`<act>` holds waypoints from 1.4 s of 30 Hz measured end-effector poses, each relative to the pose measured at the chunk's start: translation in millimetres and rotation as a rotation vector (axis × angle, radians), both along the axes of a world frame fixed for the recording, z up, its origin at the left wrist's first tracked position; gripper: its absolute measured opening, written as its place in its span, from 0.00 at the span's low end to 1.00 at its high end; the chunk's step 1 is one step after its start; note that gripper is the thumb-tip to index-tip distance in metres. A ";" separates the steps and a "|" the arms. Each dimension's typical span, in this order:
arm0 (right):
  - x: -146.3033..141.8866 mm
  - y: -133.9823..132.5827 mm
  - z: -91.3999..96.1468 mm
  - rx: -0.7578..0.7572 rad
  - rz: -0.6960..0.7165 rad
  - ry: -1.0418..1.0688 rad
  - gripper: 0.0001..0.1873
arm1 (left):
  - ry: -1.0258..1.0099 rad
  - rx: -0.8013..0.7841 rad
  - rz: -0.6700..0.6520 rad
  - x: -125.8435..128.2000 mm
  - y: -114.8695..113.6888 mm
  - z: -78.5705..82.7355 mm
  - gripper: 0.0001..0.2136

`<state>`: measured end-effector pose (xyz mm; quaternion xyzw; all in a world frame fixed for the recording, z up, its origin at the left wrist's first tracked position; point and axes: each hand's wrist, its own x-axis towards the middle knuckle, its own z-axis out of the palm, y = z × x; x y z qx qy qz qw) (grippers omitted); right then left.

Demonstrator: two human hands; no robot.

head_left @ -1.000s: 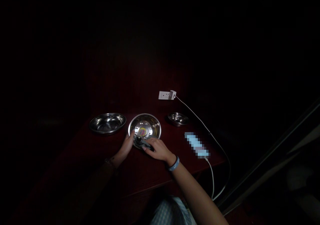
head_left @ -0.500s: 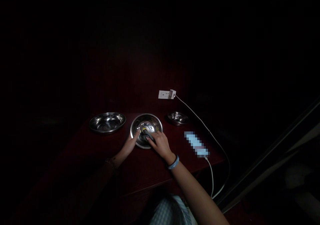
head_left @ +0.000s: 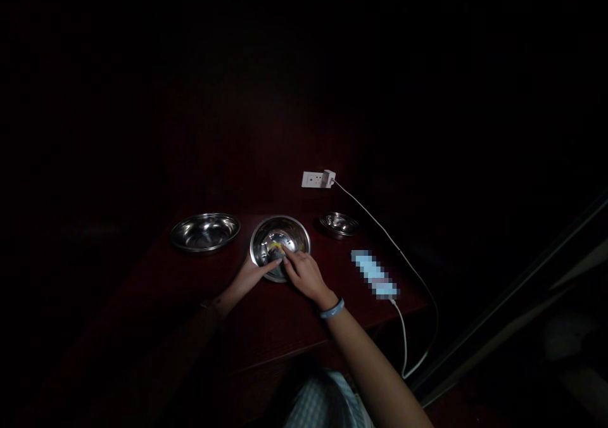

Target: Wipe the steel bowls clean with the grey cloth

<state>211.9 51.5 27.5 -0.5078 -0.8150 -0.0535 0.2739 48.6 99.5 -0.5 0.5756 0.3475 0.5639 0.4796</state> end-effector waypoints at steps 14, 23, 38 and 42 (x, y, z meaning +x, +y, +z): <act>22.0 0.6 7.2 -0.014 0.019 -0.039 0.19 | 0.048 -0.083 0.091 -6.0 16.6 -21.2 0.25; 22.0 -3.2 8.9 0.105 0.081 0.018 0.21 | 0.046 -0.113 0.140 -8.0 18.0 -19.1 0.23; 21.6 7.2 2.8 0.193 -0.002 0.658 0.20 | 0.040 -0.099 0.083 -7.1 6.1 -4.3 0.23; 23.6 8.3 3.0 0.212 -0.033 0.677 0.19 | 0.023 -0.152 0.102 -7.9 8.5 -4.8 0.21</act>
